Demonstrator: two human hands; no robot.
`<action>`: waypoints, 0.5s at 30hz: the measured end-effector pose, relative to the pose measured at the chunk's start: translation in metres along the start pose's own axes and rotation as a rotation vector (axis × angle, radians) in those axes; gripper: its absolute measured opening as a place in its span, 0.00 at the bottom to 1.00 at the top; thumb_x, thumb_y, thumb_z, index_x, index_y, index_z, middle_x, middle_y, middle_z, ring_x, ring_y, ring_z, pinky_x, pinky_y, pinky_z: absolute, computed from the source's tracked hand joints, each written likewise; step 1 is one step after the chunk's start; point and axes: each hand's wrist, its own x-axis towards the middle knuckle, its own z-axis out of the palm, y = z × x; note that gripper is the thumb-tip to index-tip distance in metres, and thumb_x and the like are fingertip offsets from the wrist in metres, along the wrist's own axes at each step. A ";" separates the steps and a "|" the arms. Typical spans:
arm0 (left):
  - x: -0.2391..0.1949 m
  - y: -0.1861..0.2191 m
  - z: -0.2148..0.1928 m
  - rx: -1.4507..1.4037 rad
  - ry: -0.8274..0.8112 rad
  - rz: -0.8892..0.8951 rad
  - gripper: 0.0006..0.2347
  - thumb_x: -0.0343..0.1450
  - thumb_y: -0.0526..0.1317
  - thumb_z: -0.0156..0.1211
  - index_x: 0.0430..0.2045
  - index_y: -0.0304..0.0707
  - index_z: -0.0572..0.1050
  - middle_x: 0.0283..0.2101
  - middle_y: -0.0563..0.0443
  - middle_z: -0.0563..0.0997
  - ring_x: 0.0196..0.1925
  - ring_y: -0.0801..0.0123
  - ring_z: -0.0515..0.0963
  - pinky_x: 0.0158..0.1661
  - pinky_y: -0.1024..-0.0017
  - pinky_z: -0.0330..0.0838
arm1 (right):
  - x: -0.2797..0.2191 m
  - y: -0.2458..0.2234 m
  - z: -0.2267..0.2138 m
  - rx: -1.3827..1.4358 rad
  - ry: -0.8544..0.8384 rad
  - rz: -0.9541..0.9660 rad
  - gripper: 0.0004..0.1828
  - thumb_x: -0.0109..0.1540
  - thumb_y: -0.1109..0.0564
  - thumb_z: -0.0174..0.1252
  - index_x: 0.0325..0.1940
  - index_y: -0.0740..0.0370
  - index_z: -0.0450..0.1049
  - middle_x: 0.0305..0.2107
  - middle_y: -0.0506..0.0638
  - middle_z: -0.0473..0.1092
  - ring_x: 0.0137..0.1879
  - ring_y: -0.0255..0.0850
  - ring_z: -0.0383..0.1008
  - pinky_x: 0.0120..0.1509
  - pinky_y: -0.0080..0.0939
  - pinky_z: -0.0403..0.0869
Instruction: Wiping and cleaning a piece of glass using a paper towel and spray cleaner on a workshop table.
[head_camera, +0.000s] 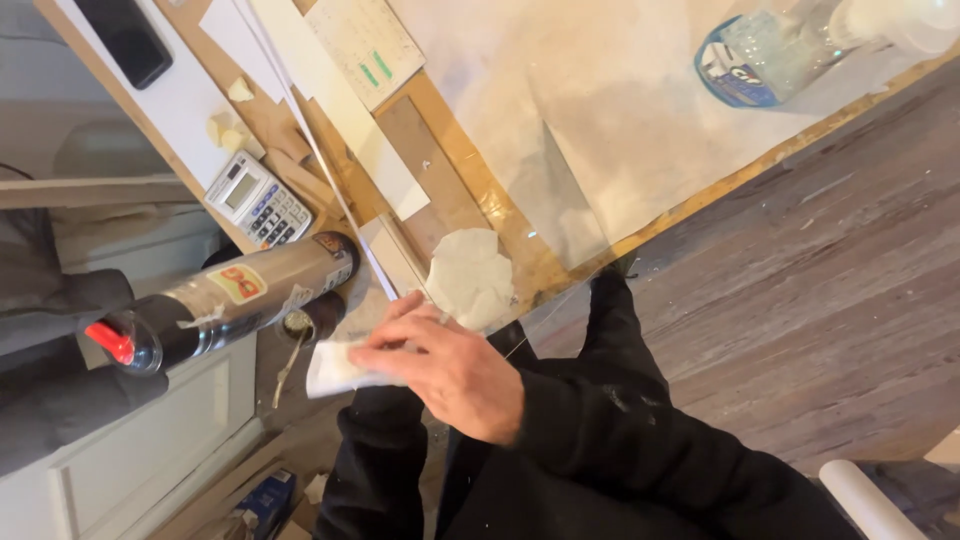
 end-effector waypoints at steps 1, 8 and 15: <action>0.000 0.001 0.007 -0.006 -0.017 0.001 0.20 0.77 0.44 0.44 0.62 0.42 0.76 0.64 0.38 0.80 0.56 0.45 0.83 0.52 0.37 0.80 | 0.003 0.000 -0.014 0.023 0.063 -0.030 0.14 0.66 0.61 0.63 0.56 0.57 0.81 0.55 0.51 0.76 0.60 0.48 0.79 0.67 0.45 0.78; -0.015 0.010 0.009 0.006 -0.041 0.032 0.21 0.78 0.44 0.43 0.62 0.42 0.77 0.62 0.38 0.82 0.54 0.47 0.85 0.51 0.43 0.81 | 0.047 0.256 -0.110 -0.304 0.529 0.194 0.24 0.61 0.68 0.63 0.61 0.52 0.83 0.52 0.48 0.77 0.59 0.46 0.79 0.66 0.41 0.77; -0.012 -0.001 -0.009 -0.009 -0.052 0.012 0.22 0.77 0.43 0.42 0.65 0.41 0.75 0.66 0.37 0.79 0.58 0.43 0.83 0.54 0.35 0.78 | 0.057 0.089 -0.001 -0.027 0.411 0.082 0.16 0.62 0.66 0.67 0.55 0.63 0.82 0.51 0.59 0.77 0.62 0.57 0.78 0.69 0.50 0.74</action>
